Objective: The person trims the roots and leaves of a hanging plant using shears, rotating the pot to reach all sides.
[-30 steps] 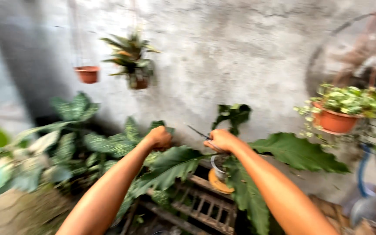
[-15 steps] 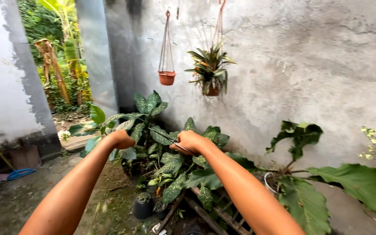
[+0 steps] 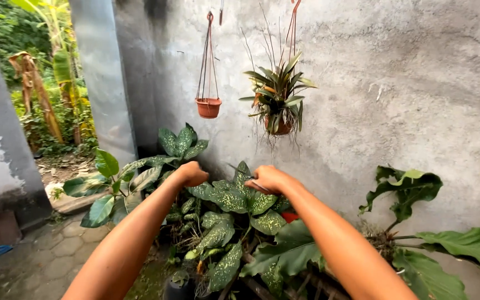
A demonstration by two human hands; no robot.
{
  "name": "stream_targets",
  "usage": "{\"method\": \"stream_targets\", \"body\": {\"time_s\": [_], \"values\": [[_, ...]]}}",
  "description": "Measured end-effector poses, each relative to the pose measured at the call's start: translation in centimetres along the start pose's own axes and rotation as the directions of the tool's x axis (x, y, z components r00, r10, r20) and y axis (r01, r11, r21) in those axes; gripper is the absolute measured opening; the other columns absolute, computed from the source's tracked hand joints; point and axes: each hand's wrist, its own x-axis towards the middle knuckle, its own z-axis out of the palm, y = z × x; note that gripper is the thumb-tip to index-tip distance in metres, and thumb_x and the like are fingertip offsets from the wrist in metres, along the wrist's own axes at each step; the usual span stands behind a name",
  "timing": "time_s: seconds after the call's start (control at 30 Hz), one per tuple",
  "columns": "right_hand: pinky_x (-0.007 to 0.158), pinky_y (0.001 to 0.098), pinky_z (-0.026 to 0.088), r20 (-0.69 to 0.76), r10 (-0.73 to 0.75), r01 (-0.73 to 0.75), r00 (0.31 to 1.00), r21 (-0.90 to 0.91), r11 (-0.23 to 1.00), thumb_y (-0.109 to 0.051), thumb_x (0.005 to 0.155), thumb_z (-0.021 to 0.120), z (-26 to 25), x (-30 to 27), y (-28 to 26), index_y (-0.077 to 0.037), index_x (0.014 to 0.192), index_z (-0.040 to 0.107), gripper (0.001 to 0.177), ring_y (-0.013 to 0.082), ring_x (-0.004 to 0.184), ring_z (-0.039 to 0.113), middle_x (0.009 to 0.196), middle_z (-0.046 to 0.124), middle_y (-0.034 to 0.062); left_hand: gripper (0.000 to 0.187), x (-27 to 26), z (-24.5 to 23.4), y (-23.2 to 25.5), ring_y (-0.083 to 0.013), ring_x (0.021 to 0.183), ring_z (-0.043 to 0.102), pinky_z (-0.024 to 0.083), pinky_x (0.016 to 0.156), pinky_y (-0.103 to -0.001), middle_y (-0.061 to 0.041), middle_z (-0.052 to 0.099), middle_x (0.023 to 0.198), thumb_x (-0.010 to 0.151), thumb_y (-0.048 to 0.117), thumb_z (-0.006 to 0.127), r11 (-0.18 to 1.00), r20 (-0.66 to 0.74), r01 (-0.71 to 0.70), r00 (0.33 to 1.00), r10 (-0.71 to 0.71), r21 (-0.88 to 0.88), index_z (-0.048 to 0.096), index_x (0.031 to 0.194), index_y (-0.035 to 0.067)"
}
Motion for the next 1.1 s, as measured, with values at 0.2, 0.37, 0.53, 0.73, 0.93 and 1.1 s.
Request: {"method": "stream_targets", "body": {"time_s": [0.2,0.37,0.53,0.73,0.93,1.1], "values": [[0.070,0.0495,0.056,-0.041,0.083,-0.084,0.996,-0.037,0.996,-0.057,0.085,0.069,0.1,1.5,6.8,0.001,0.082,0.075,0.058,0.0379,0.072,0.071,0.077,0.072,0.0235,0.095,3.1,1.9,3.1,-0.0420,0.131,0.057,0.047,0.108,-0.042,-0.033,0.057,0.138,0.080,0.052,0.074,0.996,-0.005,-0.065,0.998,0.065,-0.069,0.043,0.143,-0.012],[0.071,0.0499,0.056,-0.087,0.176,-0.182,0.981,-0.065,0.981,-0.057,0.087,0.067,-0.6,1.4,10.8,0.004,0.078,0.073,0.062,0.0394,0.072,0.070,0.074,0.071,0.0251,0.119,4.4,3.5,5.8,-0.0410,0.136,0.053,0.044,0.113,-0.040,-0.034,0.053,0.144,0.077,0.056,0.078,0.971,0.010,-0.097,0.995,0.101,-0.218,0.018,0.156,-0.008],[0.068,0.0482,0.057,-0.095,0.252,-0.258,0.963,-0.057,0.964,-0.057,0.087,0.066,-2.0,2.6,13.2,0.003,0.072,0.073,0.062,0.0362,0.067,0.071,0.068,0.070,0.0225,0.127,9.3,5.8,7.3,-0.0417,0.137,0.051,0.041,0.114,-0.040,-0.035,0.051,0.143,0.076,0.056,0.080,0.947,-0.022,-0.127,0.992,0.126,-0.295,0.006,0.158,-0.007],[0.063,0.0492,0.058,-0.069,0.328,-0.330,0.942,-0.021,0.944,-0.055,0.087,0.068,-4.5,6.7,17.0,0.003,0.070,0.071,0.060,0.0364,0.062,0.071,0.064,0.069,0.0197,0.111,14.2,5.6,11.0,-0.0422,0.135,0.052,0.043,0.112,-0.043,-0.033,0.053,0.142,0.080,0.048,0.079,0.925,-0.132,-0.192,0.979,0.156,-0.328,0.017,0.158,-0.001],[0.073,0.0487,0.056,-0.318,0.287,-0.324,0.904,-0.068,0.944,-0.045,0.083,0.074,-5.1,10.8,23.5,0.000,0.088,0.071,0.046,0.0394,0.080,0.071,0.081,0.072,0.0233,0.064,14.9,4.4,18.5,-0.0382,0.121,0.063,0.049,0.107,-0.043,-0.025,0.067,0.126,0.086,0.034,0.073,0.819,-0.338,-0.410,0.897,0.284,-0.402,0.052,0.138,0.003],[0.071,0.0460,0.055,-0.764,0.206,-0.150,0.611,0.143,0.978,-0.024,0.080,0.077,-5.3,10.9,24.9,0.002,0.095,0.063,0.034,0.0365,0.080,0.070,0.085,0.072,0.0202,0.031,16.0,5.8,24.3,-0.0376,0.110,0.061,0.051,0.095,-0.048,-0.018,0.065,0.110,0.090,0.021,0.069,0.658,-0.708,-0.748,0.510,0.489,-0.085,0.063,0.116,0.007]]}}
